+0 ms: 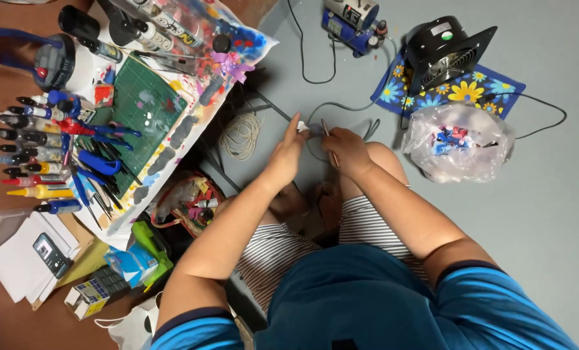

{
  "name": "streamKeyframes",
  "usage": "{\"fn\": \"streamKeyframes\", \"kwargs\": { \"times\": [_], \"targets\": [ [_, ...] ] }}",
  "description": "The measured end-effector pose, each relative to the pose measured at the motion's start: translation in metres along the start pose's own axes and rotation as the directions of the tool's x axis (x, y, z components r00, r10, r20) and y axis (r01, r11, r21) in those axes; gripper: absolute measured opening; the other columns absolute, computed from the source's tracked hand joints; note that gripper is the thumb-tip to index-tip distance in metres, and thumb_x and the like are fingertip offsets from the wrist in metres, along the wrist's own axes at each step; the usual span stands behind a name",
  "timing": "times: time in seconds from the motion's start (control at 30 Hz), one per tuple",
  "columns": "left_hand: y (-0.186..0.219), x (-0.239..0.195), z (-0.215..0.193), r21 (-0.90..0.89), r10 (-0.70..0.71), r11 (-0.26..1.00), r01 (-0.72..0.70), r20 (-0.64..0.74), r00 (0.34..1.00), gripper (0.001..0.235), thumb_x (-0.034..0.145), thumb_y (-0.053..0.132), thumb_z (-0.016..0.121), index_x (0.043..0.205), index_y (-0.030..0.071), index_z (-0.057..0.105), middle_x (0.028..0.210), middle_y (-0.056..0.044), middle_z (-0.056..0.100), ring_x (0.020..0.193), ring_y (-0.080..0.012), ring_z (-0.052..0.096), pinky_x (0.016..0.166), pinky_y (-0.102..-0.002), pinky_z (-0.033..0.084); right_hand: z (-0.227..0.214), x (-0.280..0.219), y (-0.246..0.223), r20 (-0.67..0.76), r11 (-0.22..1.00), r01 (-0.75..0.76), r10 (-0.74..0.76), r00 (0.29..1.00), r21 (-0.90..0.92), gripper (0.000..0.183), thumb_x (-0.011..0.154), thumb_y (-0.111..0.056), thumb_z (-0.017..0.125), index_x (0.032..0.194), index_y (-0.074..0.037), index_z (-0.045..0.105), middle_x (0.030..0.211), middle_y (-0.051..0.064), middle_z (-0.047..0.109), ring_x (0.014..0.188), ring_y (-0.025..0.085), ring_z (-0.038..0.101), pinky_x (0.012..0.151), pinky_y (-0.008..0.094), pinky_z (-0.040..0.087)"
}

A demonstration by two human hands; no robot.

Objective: Painting a Spider-Man figurine with an airbrush and assembling small plastic components at a hobby station.

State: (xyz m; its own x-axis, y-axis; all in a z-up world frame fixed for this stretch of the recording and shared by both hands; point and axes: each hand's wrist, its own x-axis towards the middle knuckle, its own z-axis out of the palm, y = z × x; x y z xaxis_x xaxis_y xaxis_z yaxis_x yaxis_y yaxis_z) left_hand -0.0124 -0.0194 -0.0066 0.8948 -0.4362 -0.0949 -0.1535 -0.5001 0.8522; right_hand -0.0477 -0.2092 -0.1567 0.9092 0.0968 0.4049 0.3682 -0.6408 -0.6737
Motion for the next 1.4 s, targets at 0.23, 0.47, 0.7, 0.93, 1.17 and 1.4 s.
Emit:
{"fn": "streamKeyframes", "kwargs": {
  "times": [0.23,0.47,0.7,0.93,1.17,1.4],
  "targets": [
    [0.008,-0.007,-0.024,0.669,0.532,0.547,-0.503,0.186,0.826,0.075,0.089,0.04,0.051,0.156,0.009,0.045,0.1,-0.004,0.076,0.079,-0.0237,0.057,0.084,-0.04,0.037,-0.037,0.029,-0.054,0.277,0.715,-0.635,0.572,0.772,0.293,0.027,0.087,-0.033,0.067,0.072,-0.011,0.062,0.062,0.009,0.06,0.073,0.027,0.067,0.064,0.037,0.046],
    [0.016,-0.005,-0.02,0.72,0.558,0.492,-0.49,0.171,0.812,0.07,0.095,0.041,0.047,0.156,0.006,0.044,0.084,-0.006,0.071,0.078,-0.0231,0.052,0.081,-0.041,0.035,-0.027,0.023,-0.03,0.104,0.995,-0.067,0.075,0.992,-0.076,0.018,0.09,-0.027,0.067,0.082,-0.013,0.059,0.075,0.004,0.049,0.078,0.037,0.061,0.058,0.043,0.045],
    [0.007,-0.009,0.012,-0.852,-0.346,0.458,0.252,0.091,0.934,0.07,0.107,0.039,0.034,0.167,0.01,0.012,0.15,-0.024,0.048,0.092,-0.0239,0.05,0.079,-0.036,0.033,-0.045,0.03,-0.04,0.154,0.97,-0.167,0.195,0.969,-0.176,0.019,0.089,-0.036,0.065,0.085,-0.018,0.058,0.089,0.006,0.052,0.089,0.035,0.059,0.068,0.049,0.051],
    [-0.008,0.009,0.036,-0.721,-0.407,0.656,0.224,-0.088,0.909,0.067,0.102,0.023,0.058,0.161,0.005,0.03,0.123,-0.013,0.067,0.062,-0.0074,0.046,0.047,-0.022,0.035,-0.059,0.047,-0.066,0.268,0.818,-0.565,0.523,0.809,0.111,0.028,0.096,-0.038,0.059,0.097,-0.011,0.065,0.097,0.02,0.069,0.106,0.046,0.065,0.086,0.055,0.051],
    [0.029,-0.015,-0.03,0.677,0.407,0.591,-0.438,0.219,0.887,0.054,0.095,0.04,0.05,0.142,0.014,0.055,0.11,-0.008,0.078,0.089,-0.0311,0.072,0.087,-0.047,0.043,-0.005,0.009,0.031,-0.026,0.949,0.303,-0.307,0.951,-0.09,0.014,0.091,-0.039,0.067,0.089,-0.028,0.06,0.084,-0.004,0.053,0.083,0.023,0.065,0.077,0.034,0.053],
    [-0.004,-0.002,-0.05,0.642,0.628,0.204,-0.739,0.493,0.602,0.064,0.1,0.031,0.048,0.159,0.009,0.036,0.123,-0.014,0.071,0.094,-0.0343,0.065,0.096,-0.052,0.037,-0.02,0.017,0.005,0.032,0.981,0.186,-0.188,0.982,0.049,0.014,0.096,-0.033,0.061,0.088,-0.022,0.061,0.08,0.004,0.055,0.083,0.033,0.065,0.083,0.04,0.053]
  ]
}}
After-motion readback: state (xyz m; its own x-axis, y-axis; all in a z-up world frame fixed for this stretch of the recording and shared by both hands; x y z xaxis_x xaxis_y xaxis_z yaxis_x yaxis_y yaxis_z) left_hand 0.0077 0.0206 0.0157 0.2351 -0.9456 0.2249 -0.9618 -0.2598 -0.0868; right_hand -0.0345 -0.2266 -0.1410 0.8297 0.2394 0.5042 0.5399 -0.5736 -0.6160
